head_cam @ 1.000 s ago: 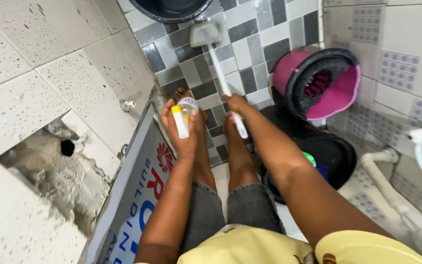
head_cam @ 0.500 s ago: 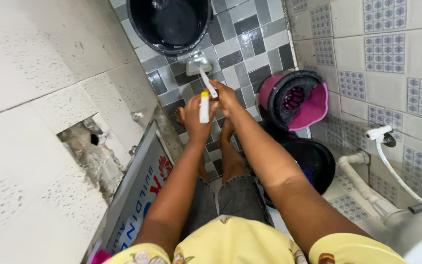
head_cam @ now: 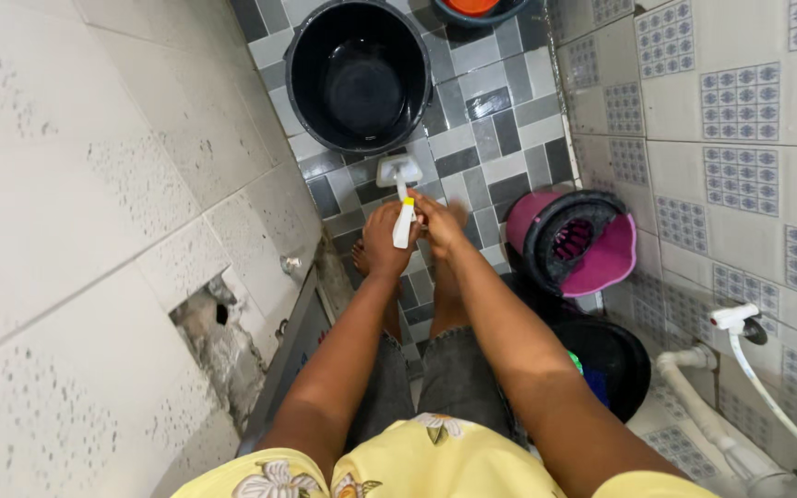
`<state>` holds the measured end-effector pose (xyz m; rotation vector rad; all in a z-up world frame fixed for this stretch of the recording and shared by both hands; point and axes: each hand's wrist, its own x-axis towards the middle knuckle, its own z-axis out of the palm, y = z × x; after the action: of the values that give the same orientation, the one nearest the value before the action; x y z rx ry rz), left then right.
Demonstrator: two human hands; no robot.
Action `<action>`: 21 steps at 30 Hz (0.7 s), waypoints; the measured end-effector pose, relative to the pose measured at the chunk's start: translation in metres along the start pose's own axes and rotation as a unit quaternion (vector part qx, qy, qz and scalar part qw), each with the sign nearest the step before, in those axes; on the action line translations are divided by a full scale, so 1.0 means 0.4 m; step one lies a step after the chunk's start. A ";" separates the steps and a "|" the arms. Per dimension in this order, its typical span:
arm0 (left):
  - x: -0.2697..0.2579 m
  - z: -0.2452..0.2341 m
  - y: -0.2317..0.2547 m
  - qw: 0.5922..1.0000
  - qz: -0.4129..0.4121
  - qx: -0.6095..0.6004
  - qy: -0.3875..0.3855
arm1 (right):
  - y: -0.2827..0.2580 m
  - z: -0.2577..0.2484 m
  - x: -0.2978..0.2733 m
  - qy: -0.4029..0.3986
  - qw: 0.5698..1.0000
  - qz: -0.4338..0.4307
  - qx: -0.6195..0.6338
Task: The person cleans a tiled bathroom floor using a long-handled brush and a spray bottle. They scrub the floor, scoop water from a bucket with a red scoop, and pour it onto the floor and into the toilet bowl.
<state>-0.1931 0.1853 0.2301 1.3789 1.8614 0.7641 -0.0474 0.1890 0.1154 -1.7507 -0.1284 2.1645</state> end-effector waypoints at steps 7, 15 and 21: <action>0.227 0.042 0.018 0.999 0.042 -0.032 0.005 | -0.110 -0.178 0.258 0.080 0.995 0.053 -0.038; 0.465 0.142 0.079 0.999 -0.024 0.007 0.020 | -0.480 -0.394 0.544 0.216 0.915 -0.142 -0.310; 0.563 0.183 0.093 0.998 -0.037 0.027 -0.034 | -0.901 -0.448 0.780 0.230 0.602 -0.288 -0.708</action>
<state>-0.1584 0.4162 0.1757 1.3445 1.8813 0.6247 0.1478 0.6003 -0.1123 -2.2198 -2.3720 0.7904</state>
